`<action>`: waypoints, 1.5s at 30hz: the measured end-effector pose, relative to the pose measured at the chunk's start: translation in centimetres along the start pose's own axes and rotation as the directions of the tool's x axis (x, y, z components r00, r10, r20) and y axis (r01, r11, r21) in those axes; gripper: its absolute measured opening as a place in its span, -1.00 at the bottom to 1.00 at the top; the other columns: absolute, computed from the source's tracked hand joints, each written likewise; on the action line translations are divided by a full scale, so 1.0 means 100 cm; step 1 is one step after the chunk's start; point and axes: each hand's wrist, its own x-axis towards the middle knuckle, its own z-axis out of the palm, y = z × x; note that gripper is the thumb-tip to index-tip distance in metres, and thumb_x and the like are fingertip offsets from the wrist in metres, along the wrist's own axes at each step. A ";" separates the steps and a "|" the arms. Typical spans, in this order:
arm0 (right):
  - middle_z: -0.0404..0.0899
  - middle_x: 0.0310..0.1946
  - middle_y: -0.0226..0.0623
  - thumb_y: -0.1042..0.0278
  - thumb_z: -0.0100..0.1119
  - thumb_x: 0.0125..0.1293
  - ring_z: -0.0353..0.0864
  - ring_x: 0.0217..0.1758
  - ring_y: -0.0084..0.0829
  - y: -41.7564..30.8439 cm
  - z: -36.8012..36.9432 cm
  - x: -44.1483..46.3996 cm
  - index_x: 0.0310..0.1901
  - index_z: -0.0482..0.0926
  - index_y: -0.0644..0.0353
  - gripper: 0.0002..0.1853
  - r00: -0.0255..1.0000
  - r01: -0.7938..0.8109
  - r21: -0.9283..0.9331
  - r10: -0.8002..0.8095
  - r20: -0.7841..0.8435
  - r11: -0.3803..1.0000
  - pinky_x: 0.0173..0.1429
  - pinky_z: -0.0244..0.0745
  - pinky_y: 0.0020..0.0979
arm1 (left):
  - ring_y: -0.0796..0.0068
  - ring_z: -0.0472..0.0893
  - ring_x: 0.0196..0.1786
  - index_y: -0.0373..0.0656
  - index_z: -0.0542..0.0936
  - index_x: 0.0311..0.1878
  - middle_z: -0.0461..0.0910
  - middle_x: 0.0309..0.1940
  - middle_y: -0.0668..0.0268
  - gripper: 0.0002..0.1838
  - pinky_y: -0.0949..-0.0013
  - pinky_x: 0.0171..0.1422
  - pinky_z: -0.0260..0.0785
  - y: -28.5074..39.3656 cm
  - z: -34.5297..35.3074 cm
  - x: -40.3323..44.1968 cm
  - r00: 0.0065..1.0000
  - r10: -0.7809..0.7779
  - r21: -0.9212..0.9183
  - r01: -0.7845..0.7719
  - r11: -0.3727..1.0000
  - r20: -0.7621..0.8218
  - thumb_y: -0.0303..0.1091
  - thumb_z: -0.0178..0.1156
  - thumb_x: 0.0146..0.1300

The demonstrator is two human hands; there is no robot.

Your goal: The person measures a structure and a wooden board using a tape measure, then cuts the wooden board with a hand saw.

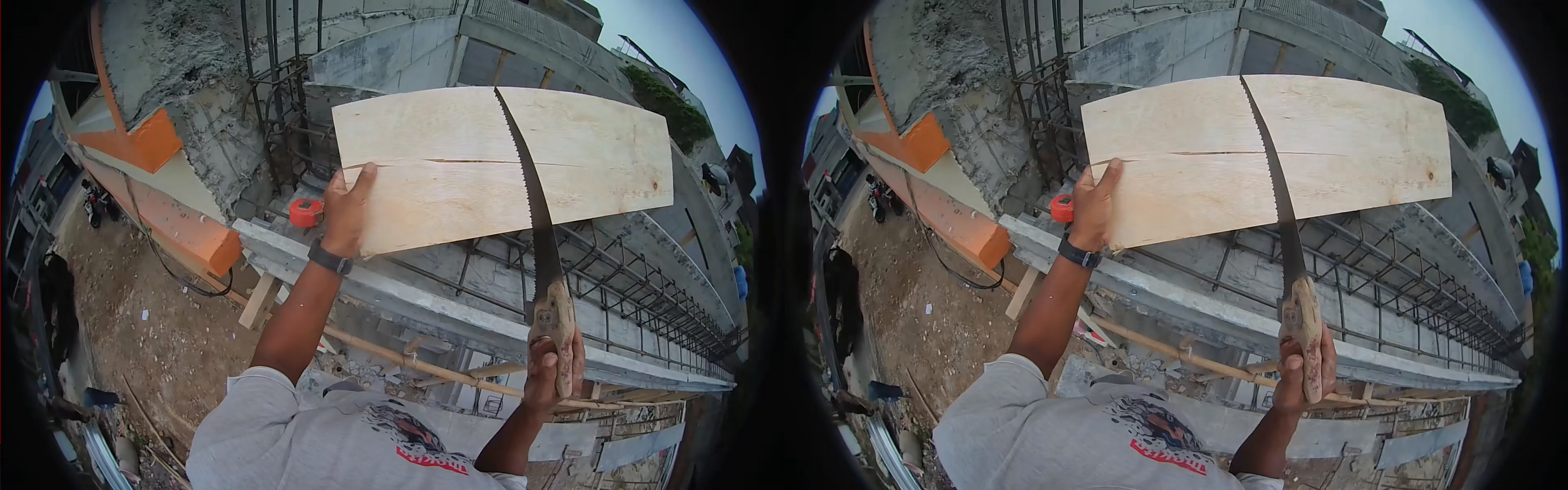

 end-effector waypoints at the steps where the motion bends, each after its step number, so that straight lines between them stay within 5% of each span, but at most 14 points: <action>1: 0.63 -0.36 -0.26 -0.07 0.51 0.28 0.65 -0.34 -0.48 0.001 0.010 -0.002 0.37 0.40 0.59 -0.09 0.999 -0.024 0.032 0.023 0.041 0.999 -0.10 0.67 -0.31 | 0.51 0.71 0.02 -0.32 0.55 0.19 0.72 0.05 0.21 -0.64 0.36 0.13 0.59 0.003 0.008 0.000 1.000 0.010 -0.018 -0.010 1.000 0.021 -0.28 0.31 0.51; 5: 0.68 -0.26 -0.18 0.07 0.43 0.37 0.67 -0.31 -0.43 0.009 0.056 -0.019 0.39 0.38 0.60 -0.20 0.990 0.022 0.055 -0.029 0.135 0.998 -0.10 0.67 -0.32 | 0.47 0.71 0.07 -0.31 0.53 0.25 0.70 0.12 0.20 -0.64 0.32 0.16 0.62 -0.019 0.005 -0.007 0.995 -0.063 0.123 0.053 0.991 0.074 -0.29 0.27 0.55; 10: 0.73 -0.24 -0.10 0.28 0.31 0.45 0.71 -0.29 -0.40 0.028 0.090 -0.045 0.38 0.39 0.62 -0.35 0.974 0.044 -0.054 -0.031 0.227 0.998 -0.11 0.66 -0.31 | 0.46 0.70 0.10 -0.31 0.47 0.30 0.69 0.13 0.19 -0.63 0.33 0.25 0.58 -0.033 -0.017 -0.042 0.968 -0.239 0.020 0.239 0.971 0.081 -0.37 0.25 0.54; 12: 0.68 -0.39 -0.19 0.15 0.31 0.47 0.61 -0.44 -0.51 0.040 0.089 -0.058 0.38 0.40 0.59 -0.31 0.968 0.153 -0.174 -0.112 0.223 0.973 -0.28 0.59 -0.40 | 0.45 0.70 0.12 -0.31 0.42 0.35 0.68 0.13 0.18 -0.57 0.33 0.26 0.58 -0.030 -0.025 -0.053 0.964 -0.254 0.041 0.252 0.967 0.074 -0.39 0.27 0.53; 14: 0.65 -0.44 -0.24 0.12 0.31 0.48 0.56 -0.51 -0.55 0.039 0.081 -0.077 0.41 0.38 0.54 -0.30 0.960 0.159 -0.149 -0.118 0.252 0.976 -0.34 0.60 -0.41 | 0.42 0.67 0.17 -0.31 0.32 0.41 0.63 0.17 0.14 -0.47 0.31 0.30 0.55 -0.031 -0.039 -0.066 0.978 -0.206 0.123 0.201 0.972 0.030 -0.44 0.29 0.49; 17: 0.73 -0.28 -0.07 0.28 0.33 0.43 0.72 -0.29 -0.39 0.029 0.072 -0.101 0.32 0.46 0.62 -0.40 0.977 -0.035 -0.076 0.050 0.207 0.997 -0.15 0.64 -0.37 | 0.36 0.63 0.25 -0.31 0.15 0.51 0.55 0.24 0.07 -0.29 0.28 0.36 0.50 -0.028 -0.047 -0.070 1.000 -0.024 0.251 0.020 0.968 0.016 -0.53 0.29 0.42; 21: 0.70 -0.32 -0.11 0.27 0.30 0.46 0.66 -0.36 -0.45 0.032 0.068 -0.117 0.37 0.40 0.57 -0.38 0.962 -0.018 -0.158 0.060 0.266 0.987 -0.22 0.61 -0.39 | 0.23 0.49 0.41 -0.29 -0.06 0.62 0.36 0.41 -0.03 -0.05 0.18 0.48 0.39 -0.029 -0.059 -0.060 0.996 0.071 0.508 -0.092 0.856 0.062 -0.55 0.34 0.32; 24: 0.67 -0.36 -0.18 0.25 0.26 0.50 0.55 -0.47 -0.54 0.033 0.078 -0.122 0.44 0.34 0.50 -0.36 0.949 0.020 -0.155 0.030 0.313 0.988 -0.31 0.56 -0.43 | 0.04 0.37 0.51 -0.23 -0.04 0.66 0.21 0.51 -0.13 0.04 0.06 0.55 0.29 -0.019 -0.053 -0.049 0.978 0.179 0.723 -0.201 0.661 0.109 -0.45 0.41 0.25; 27: 0.68 -0.34 -0.15 0.31 0.25 0.50 0.58 -0.44 -0.52 0.033 0.087 -0.129 0.42 0.34 0.52 -0.39 0.939 0.049 -0.160 0.010 0.344 0.986 -0.29 0.57 -0.43 | -0.15 0.25 0.57 -0.20 0.12 0.63 0.10 0.55 -0.18 -0.02 -0.04 0.61 0.17 -0.008 -0.042 -0.024 0.922 0.313 0.915 -0.312 0.254 0.228 -0.33 0.43 0.21; 30: 0.71 -0.32 -0.15 0.41 0.32 0.44 0.68 -0.34 -0.43 0.031 0.102 -0.139 0.37 0.38 0.64 -0.40 0.952 0.009 -0.100 0.022 0.307 0.995 -0.16 0.60 -0.38 | -0.21 0.24 0.55 -0.23 0.36 0.51 0.20 0.50 -0.17 -0.23 -0.06 0.61 0.14 -0.012 -0.031 0.002 0.925 0.305 0.911 -0.311 0.272 0.225 -0.27 0.38 0.25; 35: 0.70 -0.36 -0.14 0.43 0.32 0.42 0.70 -0.37 -0.40 0.037 0.114 -0.157 0.37 0.36 0.63 -0.39 0.944 0.109 -0.159 -0.052 0.325 0.981 -0.20 0.61 -0.37 | -0.08 0.54 0.28 -0.20 0.60 0.20 0.45 0.24 -0.01 -0.52 0.00 0.34 0.42 -0.017 -0.027 0.024 0.952 0.258 0.895 -0.256 0.364 0.168 -0.10 0.34 0.34; 39: 0.70 -0.38 -0.10 0.44 0.33 0.40 0.72 -0.36 -0.39 0.044 0.116 -0.175 0.35 0.38 0.62 -0.40 0.949 0.135 -0.198 -0.069 0.309 0.971 -0.21 0.63 -0.36 | -0.03 0.68 0.02 -0.17 0.65 0.09 0.52 0.08 0.07 -0.53 0.01 0.09 0.54 -0.012 -0.026 0.024 0.947 0.280 0.888 -0.259 0.380 0.157 0.03 0.35 0.36; 45: 0.72 -0.38 -0.07 0.42 0.34 0.39 0.74 -0.36 -0.36 0.046 0.126 -0.182 0.33 0.42 0.60 -0.42 0.972 0.103 -0.202 -0.056 0.227 0.974 -0.18 0.65 -0.35 | 0.05 0.67 0.00 -0.16 0.68 0.01 0.56 0.00 0.10 -0.50 0.09 0.09 0.54 -0.001 -0.009 0.025 0.957 0.268 0.890 -0.216 0.402 0.111 0.08 0.45 0.29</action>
